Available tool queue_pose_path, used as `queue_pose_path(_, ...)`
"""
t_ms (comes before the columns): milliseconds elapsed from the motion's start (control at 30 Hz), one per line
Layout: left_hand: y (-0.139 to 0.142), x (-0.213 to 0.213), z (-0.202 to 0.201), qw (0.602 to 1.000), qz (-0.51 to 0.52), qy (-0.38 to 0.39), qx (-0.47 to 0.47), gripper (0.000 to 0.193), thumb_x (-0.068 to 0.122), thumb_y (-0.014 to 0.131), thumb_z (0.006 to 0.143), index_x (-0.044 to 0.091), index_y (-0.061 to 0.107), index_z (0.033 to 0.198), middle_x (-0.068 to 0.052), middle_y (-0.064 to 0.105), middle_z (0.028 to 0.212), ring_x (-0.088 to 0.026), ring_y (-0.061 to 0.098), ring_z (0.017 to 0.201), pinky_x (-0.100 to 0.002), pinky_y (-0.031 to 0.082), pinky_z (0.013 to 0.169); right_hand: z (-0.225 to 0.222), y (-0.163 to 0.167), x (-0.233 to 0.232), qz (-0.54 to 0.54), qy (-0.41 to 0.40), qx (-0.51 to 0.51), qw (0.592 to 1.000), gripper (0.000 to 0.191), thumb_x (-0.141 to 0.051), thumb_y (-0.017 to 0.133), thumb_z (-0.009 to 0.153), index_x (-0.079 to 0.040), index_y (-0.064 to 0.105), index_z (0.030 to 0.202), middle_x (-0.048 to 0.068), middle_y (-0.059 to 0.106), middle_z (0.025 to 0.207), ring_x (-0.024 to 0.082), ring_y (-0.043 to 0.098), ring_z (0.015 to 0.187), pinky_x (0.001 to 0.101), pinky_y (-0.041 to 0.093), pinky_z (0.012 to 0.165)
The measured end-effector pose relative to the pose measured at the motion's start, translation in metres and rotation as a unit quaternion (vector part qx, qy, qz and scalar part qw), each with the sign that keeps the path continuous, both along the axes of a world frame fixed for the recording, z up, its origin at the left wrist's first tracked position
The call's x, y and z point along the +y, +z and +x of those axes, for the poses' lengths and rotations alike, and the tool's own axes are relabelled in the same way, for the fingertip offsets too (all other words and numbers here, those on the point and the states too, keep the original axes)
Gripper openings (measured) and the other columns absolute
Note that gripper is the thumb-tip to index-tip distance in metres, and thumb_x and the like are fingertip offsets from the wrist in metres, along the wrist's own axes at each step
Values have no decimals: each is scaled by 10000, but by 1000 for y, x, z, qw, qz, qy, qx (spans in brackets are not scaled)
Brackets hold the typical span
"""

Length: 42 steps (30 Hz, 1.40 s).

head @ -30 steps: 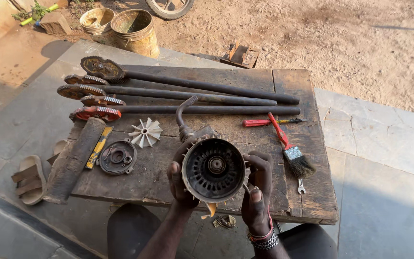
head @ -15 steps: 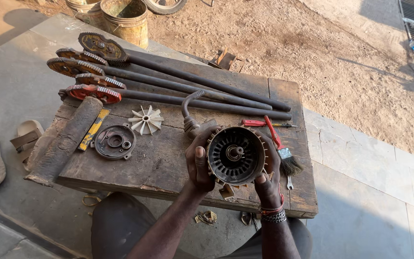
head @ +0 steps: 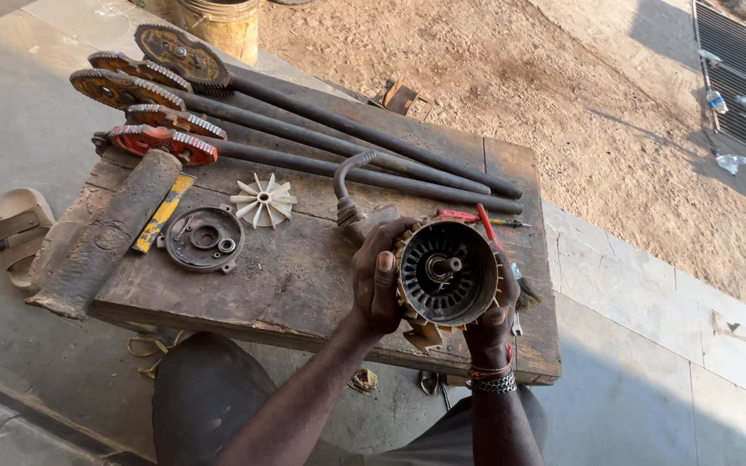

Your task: The person uses a screwdriver to tighten screws on a cylindrical metal housing, then picks up a motor assembly and fits it into the housing. The person rotates and aligns the components to assemble them on a wooden workbench.

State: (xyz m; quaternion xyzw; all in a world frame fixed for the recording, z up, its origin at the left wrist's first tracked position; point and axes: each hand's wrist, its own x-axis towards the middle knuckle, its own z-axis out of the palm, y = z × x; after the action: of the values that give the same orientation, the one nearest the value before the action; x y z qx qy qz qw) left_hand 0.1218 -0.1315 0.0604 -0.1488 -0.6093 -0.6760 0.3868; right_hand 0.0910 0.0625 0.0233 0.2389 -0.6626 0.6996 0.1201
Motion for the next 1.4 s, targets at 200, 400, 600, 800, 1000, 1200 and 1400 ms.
queue_pose_path(200, -2, 10, 3, 999, 10, 48, -5, 744, 561, 187, 1124, -31, 622, 1248, -174, 703, 1051, -285, 733, 969, -417, 592, 849, 0, -5, -3, -3, -147, 95, 985, 1031, -872, 533, 881, 79, 665, 1258, 145, 707, 1208, 222, 707, 1108, 368, 583, 976)
queue_pose_path(400, -7, 18, 3, 999, 35, 39, -17, 743, 562, 194, 1115, -34, 617, 1251, -169, 711, 1011, -263, 739, 916, -399, 611, 797, 7, 25, -7, 5, -67, 57, 996, 990, -850, 588, 853, 65, 592, 1231, 132, 626, 1236, 217, 660, 1109, 368, 564, 942)
queue_pose_path(600, -5, 20, -1, 999, 27, 19, 3, 747, 553, 201, 1117, -52, 604, 1289, -173, 711, 1015, -256, 729, 939, -396, 608, 812, 17, 49, -12, -9, -30, 57, 998, 944, -805, 636, 856, 55, 572, 1240, 130, 592, 1254, 206, 613, 1135, 369, 537, 986)
queue_pose_path(800, 9, 20, 3, 999, 12, 40, 8, 752, 556, 192, 1123, -54, 601, 1285, -166, 705, 1014, -250, 720, 930, -393, 600, 808, 12, 52, -12, -40, -6, 52, 998, 940, -788, 648, 853, 55, 569, 1262, 143, 583, 1275, 229, 619, 1159, 382, 551, 1015)
queue_pose_path(1000, 20, 27, 4, 998, 9, 54, -7, 767, 572, 187, 1122, -56, 596, 1285, -167, 696, 1045, -264, 726, 936, -396, 607, 805, 5, 60, -5, -61, 18, 29, 998, 948, -779, 659, 854, 53, 546, 1295, 142, 600, 1261, 230, 609, 1177, 379, 524, 1050)
queue_pose_path(1200, 16, 30, 3, 997, -21, 60, -39, 779, 604, 148, 1121, -12, 587, 1308, -156, 671, 1115, -247, 699, 1040, -413, 581, 881, 1, 60, 3, -58, 32, -26, 997, 998, -795, 682, 808, 57, 540, 1310, 131, 617, 1200, 221, 624, 1133, 374, 536, 985)
queue_pose_path(1400, -12, -6, 4, 988, -10, -147, -40, 897, 753, 230, 1053, 2, 410, 1510, -253, 536, 1423, -334, 566, 1321, -477, 537, 1097, -10, 43, 8, -94, 71, -22, 993, 980, -757, 739, 808, 59, 537, 1312, 145, 614, 1223, 233, 635, 1162, 400, 563, 1012)
